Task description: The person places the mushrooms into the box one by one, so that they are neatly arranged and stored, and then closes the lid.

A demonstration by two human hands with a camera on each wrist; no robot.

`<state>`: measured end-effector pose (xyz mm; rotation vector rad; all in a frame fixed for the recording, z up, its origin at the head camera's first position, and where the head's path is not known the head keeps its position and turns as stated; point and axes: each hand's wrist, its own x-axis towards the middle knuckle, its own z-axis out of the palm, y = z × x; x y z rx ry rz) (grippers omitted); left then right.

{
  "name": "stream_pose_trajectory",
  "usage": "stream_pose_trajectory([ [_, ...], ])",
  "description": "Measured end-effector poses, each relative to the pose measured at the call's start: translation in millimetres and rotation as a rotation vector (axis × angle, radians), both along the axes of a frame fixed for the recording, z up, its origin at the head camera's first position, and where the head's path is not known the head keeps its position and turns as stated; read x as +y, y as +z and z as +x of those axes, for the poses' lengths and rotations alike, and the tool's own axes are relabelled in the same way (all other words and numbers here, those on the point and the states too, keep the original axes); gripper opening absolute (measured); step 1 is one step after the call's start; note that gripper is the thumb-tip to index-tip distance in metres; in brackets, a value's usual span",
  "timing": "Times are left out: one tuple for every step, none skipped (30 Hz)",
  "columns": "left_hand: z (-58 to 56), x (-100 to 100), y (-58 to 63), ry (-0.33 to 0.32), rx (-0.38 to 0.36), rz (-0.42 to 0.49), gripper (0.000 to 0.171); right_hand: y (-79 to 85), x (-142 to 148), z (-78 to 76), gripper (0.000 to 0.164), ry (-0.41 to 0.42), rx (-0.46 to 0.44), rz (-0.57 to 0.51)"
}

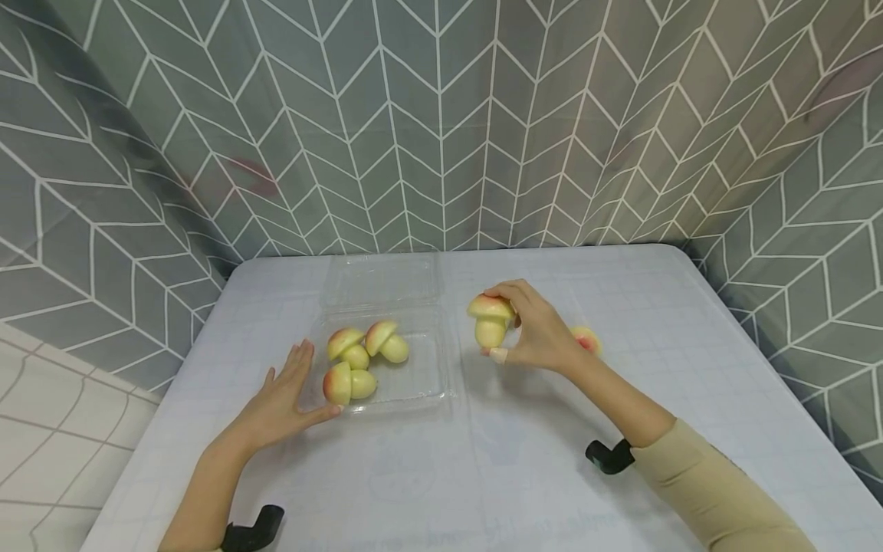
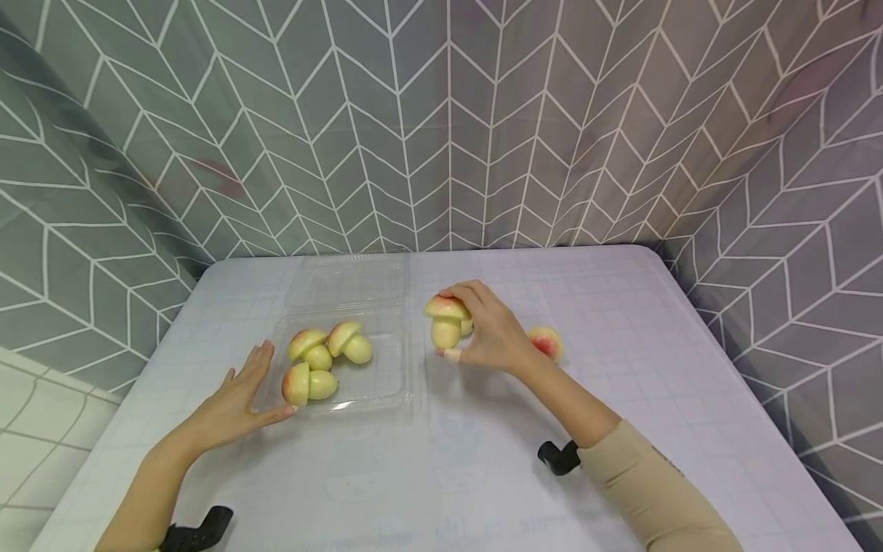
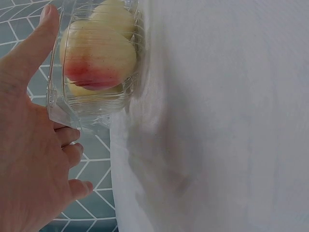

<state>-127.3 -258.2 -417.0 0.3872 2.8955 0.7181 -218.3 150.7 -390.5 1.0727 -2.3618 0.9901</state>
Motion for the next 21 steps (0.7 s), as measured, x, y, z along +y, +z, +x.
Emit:
stream_pose_trajectory([
  [0.0, -0.1, 0.1, 0.000, 0.002, 0.002, 0.115, 1.8, -0.4, 0.1, 0.081, 0.006, 0.013, -0.005],
  [0.2, 0.0, 0.3, -0.002, 0.004, 0.005, 0.115, 3.8, -0.8, 0.3, 0.082, 0.010, 0.023, -0.008],
  [0.3, 0.1, 0.6, -0.001, 0.005, 0.007, 0.115, 5.7, -1.2, 0.6, 0.082, 0.016, 0.031, -0.012],
  [0.7, 0.2, 0.6, -0.002, 0.005, 0.008, 0.115, 7.3, -1.5, 0.8, 0.083, 0.018, 0.041, -0.011],
  [0.7, 0.2, 0.6, -0.002, 0.006, 0.009, 0.115, 8.8, -1.9, 0.9, 0.083, 0.022, 0.050, -0.012],
  [0.8, 0.2, 0.3, -0.003, 0.007, 0.011, 0.115, 10.2, -2.2, 0.9, 0.083, 0.023, 0.055, -0.010],
  [0.8, 0.0, 0.2, -0.002, 0.006, 0.010, 0.115, 11.7, -2.4, 1.1, 0.083, 0.025, 0.060, -0.008],
  [0.8, -0.2, 0.0, -0.002, 0.007, 0.011, 0.115, 13.3, -2.9, 1.2, 0.084, 0.024, 0.067, -0.005],
  [0.7, -0.4, -0.2, -0.003, 0.009, 0.012, 0.115, 14.5, -3.4, 1.2, 0.084, 0.024, 0.071, -0.002],
  [0.7, -0.6, -0.7, -0.004, 0.008, 0.012, 0.115, 15.6, -3.8, 1.1, 0.084, 0.026, 0.076, 0.000],
  [0.4, -1.0, -1.1, -0.003, 0.007, 0.010, 0.116, 17.0, -4.4, 1.2, 0.084, 0.028, 0.079, 0.000],
  [0.3, -1.3, -1.5, -0.002, 0.006, 0.008, 0.116, 18.5, -5.0, 1.2, 0.084, 0.030, 0.084, 0.001],
  [0.1, -1.5, -1.8, -0.001, 0.005, 0.006, 0.116, 19.9, -5.8, 1.1, 0.085, 0.034, 0.090, 0.001],
  [0.0, -1.8, -2.1, -0.001, 0.004, 0.006, 0.116, 21.3, -6.7, 1.1, 0.085, 0.038, 0.097, -0.001],
  [0.0, -1.8, -2.3, -0.003, 0.006, 0.006, 0.116, 22.6, -7.6, 0.9, 0.084, 0.045, 0.101, -0.004],
  [-0.1, -2.0, -2.6, -0.003, 0.007, 0.007, 0.116, 24.3, -8.7, 0.9, 0.084, 0.051, 0.107, -0.006],
  [-0.2, -2.3, -3.0, -0.003, 0.007, 0.007, 0.116, 25.8, -9.8, 0.8, 0.084, 0.057, 0.111, -0.008],
  [-0.3, -2.5, -3.2, -0.003, 0.008, 0.007, 0.116, 27.4, -10.9, 0.7, 0.083, 0.064, 0.116, -0.012],
  [-0.4, -2.6, -3.4, -0.003, 0.008, 0.008, 0.116, 28.9, -12.1, 0.5, 0.083, 0.069, 0.121, -0.013],
  [-0.5, -2.8, -3.6, -0.003, 0.007, 0.008, 0.116, 30.2, -13.3, 0.3, 0.082, 0.074, 0.124, -0.015],
  [-0.6, -2.7, -3.7, -0.002, 0.008, 0.007, 0.117, 31.7, -14.5, -0.1, 0.082, 0.080, 0.127, -0.017],
])
